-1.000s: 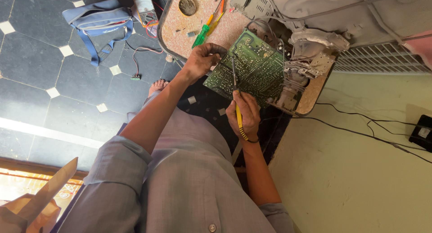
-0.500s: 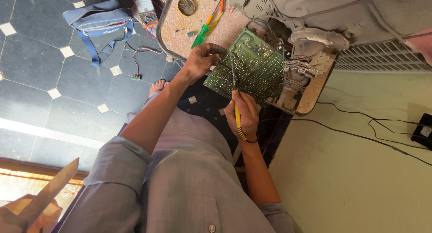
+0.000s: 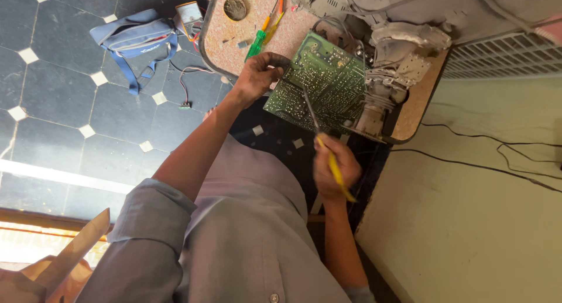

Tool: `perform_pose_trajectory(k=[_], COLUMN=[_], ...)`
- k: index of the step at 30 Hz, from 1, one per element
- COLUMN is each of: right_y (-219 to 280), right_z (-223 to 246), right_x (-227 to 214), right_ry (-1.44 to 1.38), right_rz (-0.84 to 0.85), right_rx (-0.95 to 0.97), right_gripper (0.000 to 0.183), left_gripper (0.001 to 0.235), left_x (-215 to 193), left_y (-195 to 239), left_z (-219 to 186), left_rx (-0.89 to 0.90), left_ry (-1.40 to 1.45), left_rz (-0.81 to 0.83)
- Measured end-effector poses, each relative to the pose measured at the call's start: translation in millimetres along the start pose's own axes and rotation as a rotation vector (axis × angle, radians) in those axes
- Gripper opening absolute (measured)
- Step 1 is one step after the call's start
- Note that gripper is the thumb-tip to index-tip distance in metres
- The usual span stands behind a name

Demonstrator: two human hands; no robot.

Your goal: The person uses a soldering iron to work on a green circuit board, then retrieves a small electronic component from a plastic box and solders it onto the board. They also use a multimeter to test connections.

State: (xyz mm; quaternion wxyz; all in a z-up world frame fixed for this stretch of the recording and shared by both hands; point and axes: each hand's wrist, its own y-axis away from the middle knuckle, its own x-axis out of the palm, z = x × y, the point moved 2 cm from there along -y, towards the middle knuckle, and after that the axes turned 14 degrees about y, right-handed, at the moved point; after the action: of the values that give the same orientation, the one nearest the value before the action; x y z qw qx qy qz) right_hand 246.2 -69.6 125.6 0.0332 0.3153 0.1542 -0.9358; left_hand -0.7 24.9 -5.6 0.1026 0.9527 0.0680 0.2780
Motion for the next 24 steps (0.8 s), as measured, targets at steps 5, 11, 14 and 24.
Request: perform_pose_trajectory(k=[5,11,14,24], right_y=[60,103,101,99], right_z=[-108,-228,-270,-257], right_x=[-43,-30,-4,0], right_ry=[-1.215,-1.879,-1.94,-1.822], right_rz=[0.001,-0.277,-0.58,-0.549], right_rx=[0.598,0.656,0.654,0.753], right_gripper=[0.024,0.022,0.015,0.022], left_gripper=[0.028,0.021,0.013,0.027], left_x=[8,17,14,-28], left_y=[1,-8,-17,15], left_z=[-2,-3,4,8], left_rx=[-0.084,0.109,0.125,-0.032], left_ry=[0.008,-0.181,-0.249,-0.131], left_rz=[-0.122,-0.177,-0.216,-0.261])
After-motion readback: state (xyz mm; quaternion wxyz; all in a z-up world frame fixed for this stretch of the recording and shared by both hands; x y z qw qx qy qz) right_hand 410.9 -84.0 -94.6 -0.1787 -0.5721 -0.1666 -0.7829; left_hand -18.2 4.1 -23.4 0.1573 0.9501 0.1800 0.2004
